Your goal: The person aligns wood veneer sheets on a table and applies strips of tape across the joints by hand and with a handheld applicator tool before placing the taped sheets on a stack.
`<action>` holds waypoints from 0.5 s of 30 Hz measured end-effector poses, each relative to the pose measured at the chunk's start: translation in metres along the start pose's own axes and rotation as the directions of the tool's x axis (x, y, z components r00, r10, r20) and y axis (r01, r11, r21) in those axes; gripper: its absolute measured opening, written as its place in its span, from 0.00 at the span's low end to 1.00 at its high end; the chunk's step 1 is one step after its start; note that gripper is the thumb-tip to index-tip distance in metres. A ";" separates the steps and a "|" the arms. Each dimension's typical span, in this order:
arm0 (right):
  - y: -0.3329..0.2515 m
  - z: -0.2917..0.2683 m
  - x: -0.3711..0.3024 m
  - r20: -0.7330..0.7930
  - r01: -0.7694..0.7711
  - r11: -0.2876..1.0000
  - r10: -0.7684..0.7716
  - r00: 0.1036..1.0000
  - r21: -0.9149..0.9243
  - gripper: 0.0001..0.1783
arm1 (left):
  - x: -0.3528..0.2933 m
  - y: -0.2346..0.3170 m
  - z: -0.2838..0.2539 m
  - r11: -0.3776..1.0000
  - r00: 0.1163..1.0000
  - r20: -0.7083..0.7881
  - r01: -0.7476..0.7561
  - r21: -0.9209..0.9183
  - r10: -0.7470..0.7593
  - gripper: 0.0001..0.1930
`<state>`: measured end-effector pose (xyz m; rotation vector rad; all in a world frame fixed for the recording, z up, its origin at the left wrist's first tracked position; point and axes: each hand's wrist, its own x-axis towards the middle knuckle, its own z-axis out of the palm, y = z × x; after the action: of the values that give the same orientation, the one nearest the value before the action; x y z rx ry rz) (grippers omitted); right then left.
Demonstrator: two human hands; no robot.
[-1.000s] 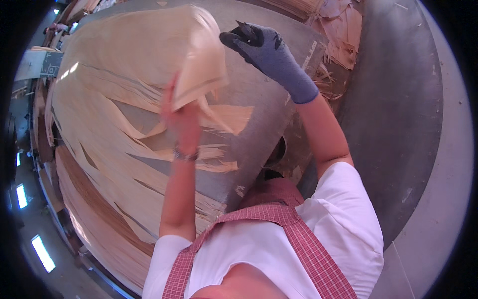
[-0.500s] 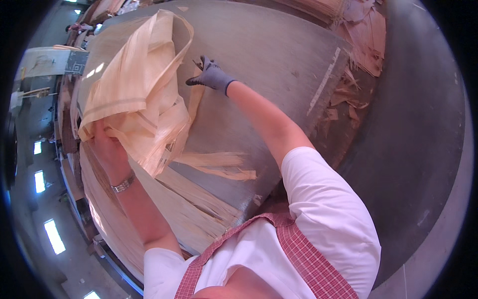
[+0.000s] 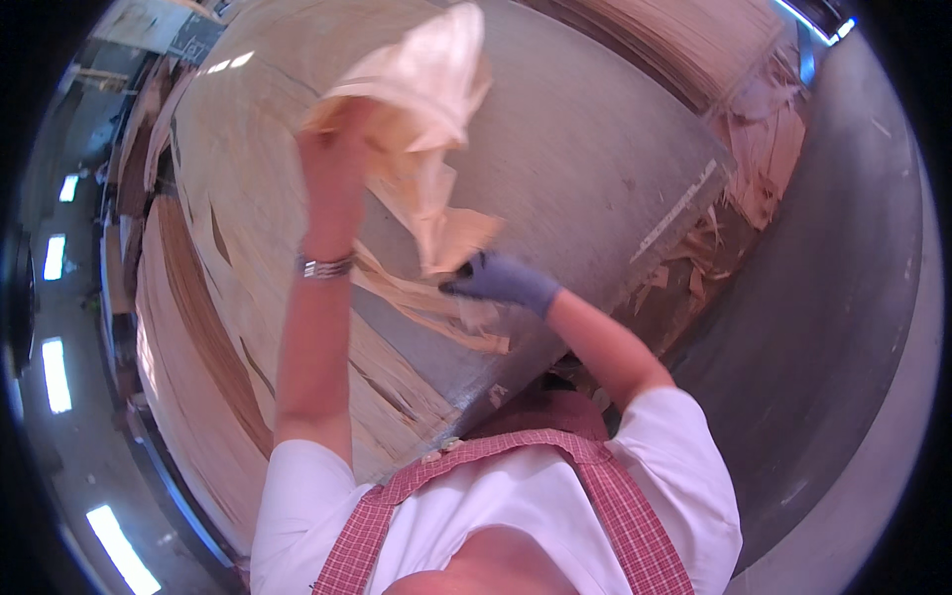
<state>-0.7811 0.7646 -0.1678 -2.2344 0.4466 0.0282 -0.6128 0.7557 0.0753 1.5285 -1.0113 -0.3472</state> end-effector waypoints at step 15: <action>-0.101 -0.026 -0.103 0.428 -0.437 -0.056 0.343 0.836 0.898 0.19 | -0.225 -0.168 -0.093 0.809 0.840 -0.359 0.514 0.286 -0.407 0.31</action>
<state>-0.8483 0.8365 -0.0587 -0.5830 0.7661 0.0803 -0.6096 0.9707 -0.1276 2.1143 -0.4732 -0.2728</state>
